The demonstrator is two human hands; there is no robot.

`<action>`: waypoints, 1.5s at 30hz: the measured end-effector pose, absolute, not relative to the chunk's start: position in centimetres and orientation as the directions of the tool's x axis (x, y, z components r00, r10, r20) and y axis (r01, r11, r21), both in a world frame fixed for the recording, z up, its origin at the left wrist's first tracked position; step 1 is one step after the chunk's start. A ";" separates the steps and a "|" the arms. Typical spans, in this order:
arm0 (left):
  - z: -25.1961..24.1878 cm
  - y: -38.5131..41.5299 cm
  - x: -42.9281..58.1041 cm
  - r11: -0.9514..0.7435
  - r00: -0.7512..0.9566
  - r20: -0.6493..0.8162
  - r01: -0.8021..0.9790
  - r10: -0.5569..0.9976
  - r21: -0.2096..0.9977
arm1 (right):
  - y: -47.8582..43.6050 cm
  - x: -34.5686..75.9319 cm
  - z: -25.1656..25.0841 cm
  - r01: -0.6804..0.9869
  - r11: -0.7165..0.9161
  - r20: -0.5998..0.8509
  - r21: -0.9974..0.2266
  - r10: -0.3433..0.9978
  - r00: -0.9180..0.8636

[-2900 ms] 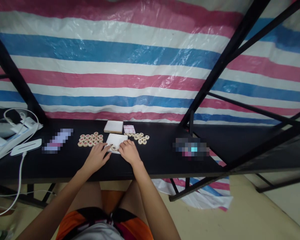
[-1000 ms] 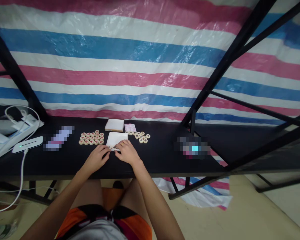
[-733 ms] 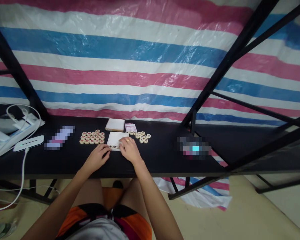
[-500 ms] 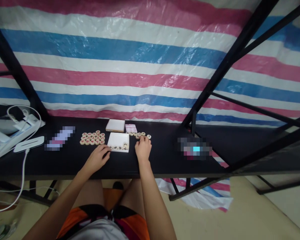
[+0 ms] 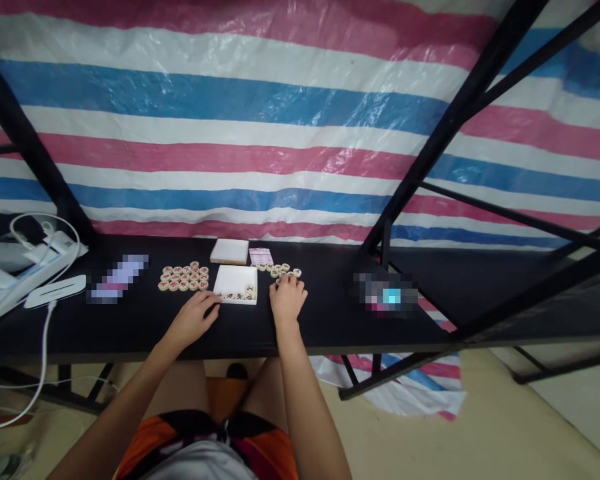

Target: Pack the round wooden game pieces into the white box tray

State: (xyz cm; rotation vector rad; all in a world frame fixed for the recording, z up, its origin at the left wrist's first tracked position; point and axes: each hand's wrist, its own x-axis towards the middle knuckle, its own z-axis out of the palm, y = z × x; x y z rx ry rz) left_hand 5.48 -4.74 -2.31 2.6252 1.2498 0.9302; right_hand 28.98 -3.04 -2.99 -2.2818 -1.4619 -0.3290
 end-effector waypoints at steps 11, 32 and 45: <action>-2.6 -4.5 5.5 -0.683 0.487 0.509 0.653 0.710 0.327 | -2.7 28.4 -2.6 0.947 -0.043 0.521 -0.317 0.827 0.212; -2.8 -4.4 5.7 -0.693 0.517 0.487 0.650 0.704 0.311 | -2.4 27.6 -2.2 0.888 0.311 0.563 -0.339 0.823 -0.073; -3.1 -4.4 5.3 -0.650 0.478 0.454 0.651 0.752 0.391 | -3.1 31.6 -3.7 0.814 -0.406 0.362 -0.415 0.747 0.557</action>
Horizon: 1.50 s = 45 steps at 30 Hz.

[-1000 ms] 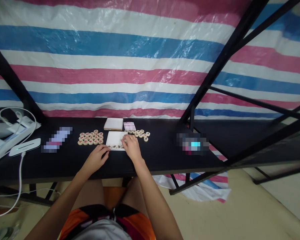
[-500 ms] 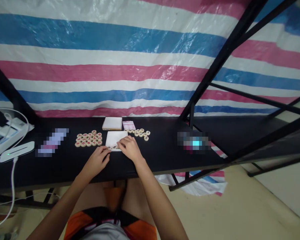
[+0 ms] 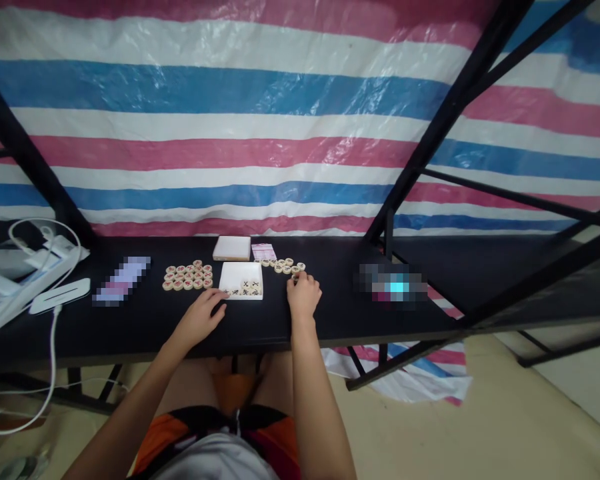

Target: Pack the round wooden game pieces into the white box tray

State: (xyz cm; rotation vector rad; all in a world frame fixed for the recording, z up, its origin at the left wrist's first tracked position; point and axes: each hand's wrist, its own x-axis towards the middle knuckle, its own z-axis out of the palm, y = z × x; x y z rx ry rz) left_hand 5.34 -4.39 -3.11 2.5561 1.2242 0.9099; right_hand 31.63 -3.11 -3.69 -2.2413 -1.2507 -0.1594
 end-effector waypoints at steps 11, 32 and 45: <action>-2.7 -4.5 5.3 -0.671 0.492 0.467 0.624 0.735 0.400 | -2.6 26.4 -2.1 0.858 0.346 0.584 -0.381 0.809 -0.067; -2.6 -4.7 5.3 -0.651 0.503 0.420 0.649 0.755 0.394 | -2.7 25.7 -2.5 0.873 0.353 0.571 -0.338 0.814 -0.108; -2.6 -4.6 5.2 -0.641 0.502 0.400 0.635 0.767 0.431 | -2.6 32.7 -3.6 0.976 -0.153 0.367 -0.158 0.908 0.202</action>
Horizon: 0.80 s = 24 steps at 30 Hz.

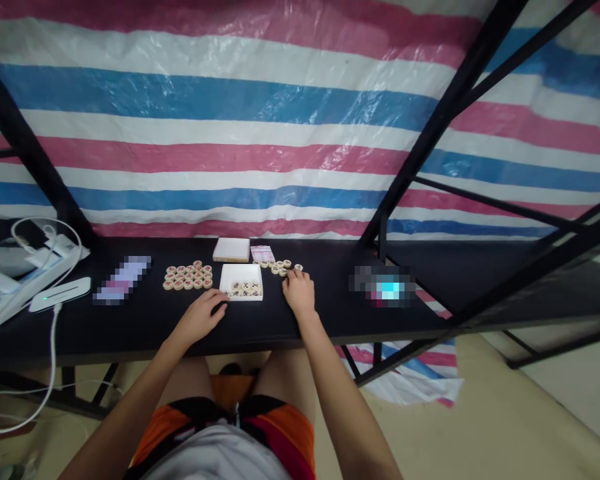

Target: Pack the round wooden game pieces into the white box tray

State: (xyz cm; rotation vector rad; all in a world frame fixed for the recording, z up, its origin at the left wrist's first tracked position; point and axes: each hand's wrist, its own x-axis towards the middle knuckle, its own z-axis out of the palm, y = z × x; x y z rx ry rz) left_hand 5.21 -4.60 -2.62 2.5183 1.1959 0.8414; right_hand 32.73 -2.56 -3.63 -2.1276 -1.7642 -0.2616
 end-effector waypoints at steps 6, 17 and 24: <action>-2.8 -4.4 5.1 -0.655 0.498 0.429 0.617 0.754 0.436 | -3.1 31.3 -3.9 0.969 -0.188 0.392 -0.163 0.888 0.238; -2.6 -4.5 5.3 -0.605 0.419 0.451 0.663 0.788 0.442 | -3.9 29.0 -3.2 0.877 0.190 0.589 -0.442 0.799 0.123; -3.0 -4.3 5.1 -0.622 0.447 0.446 0.662 0.775 0.417 | -2.4 21.6 -2.2 0.769 0.405 0.446 -0.495 0.878 -0.175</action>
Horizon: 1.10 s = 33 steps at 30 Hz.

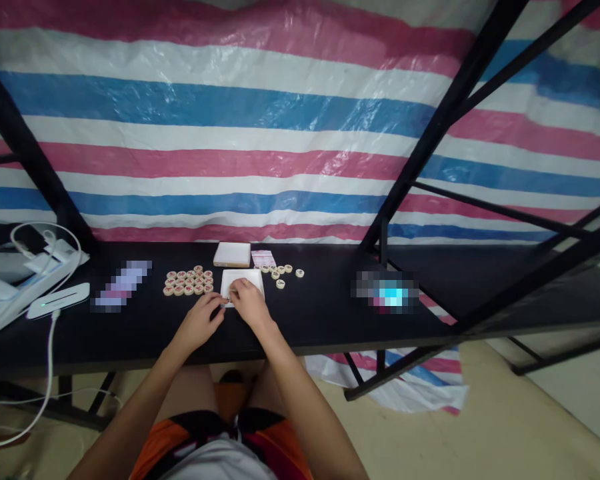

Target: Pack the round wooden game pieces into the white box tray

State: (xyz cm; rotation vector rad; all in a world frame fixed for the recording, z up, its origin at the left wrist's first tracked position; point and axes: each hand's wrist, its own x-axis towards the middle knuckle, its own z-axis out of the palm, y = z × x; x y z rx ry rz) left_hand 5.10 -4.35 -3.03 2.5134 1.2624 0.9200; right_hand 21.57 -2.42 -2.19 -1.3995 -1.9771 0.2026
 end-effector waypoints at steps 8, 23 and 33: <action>-3.0 -4.3 5.2 -0.614 0.446 0.435 0.665 0.783 0.425 | -1.3 21.2 -1.3 0.830 0.424 0.303 -0.364 0.896 -0.325; -2.9 -4.5 5.1 -0.618 0.440 0.445 0.653 0.780 0.438 | -1.0 34.1 -4.7 0.927 -0.141 0.470 -0.347 0.830 0.302; -2.8 -4.5 5.1 -0.609 0.444 0.425 0.659 0.789 0.441 | -1.8 32.9 -4.5 0.940 -0.044 0.426 -0.338 0.884 0.194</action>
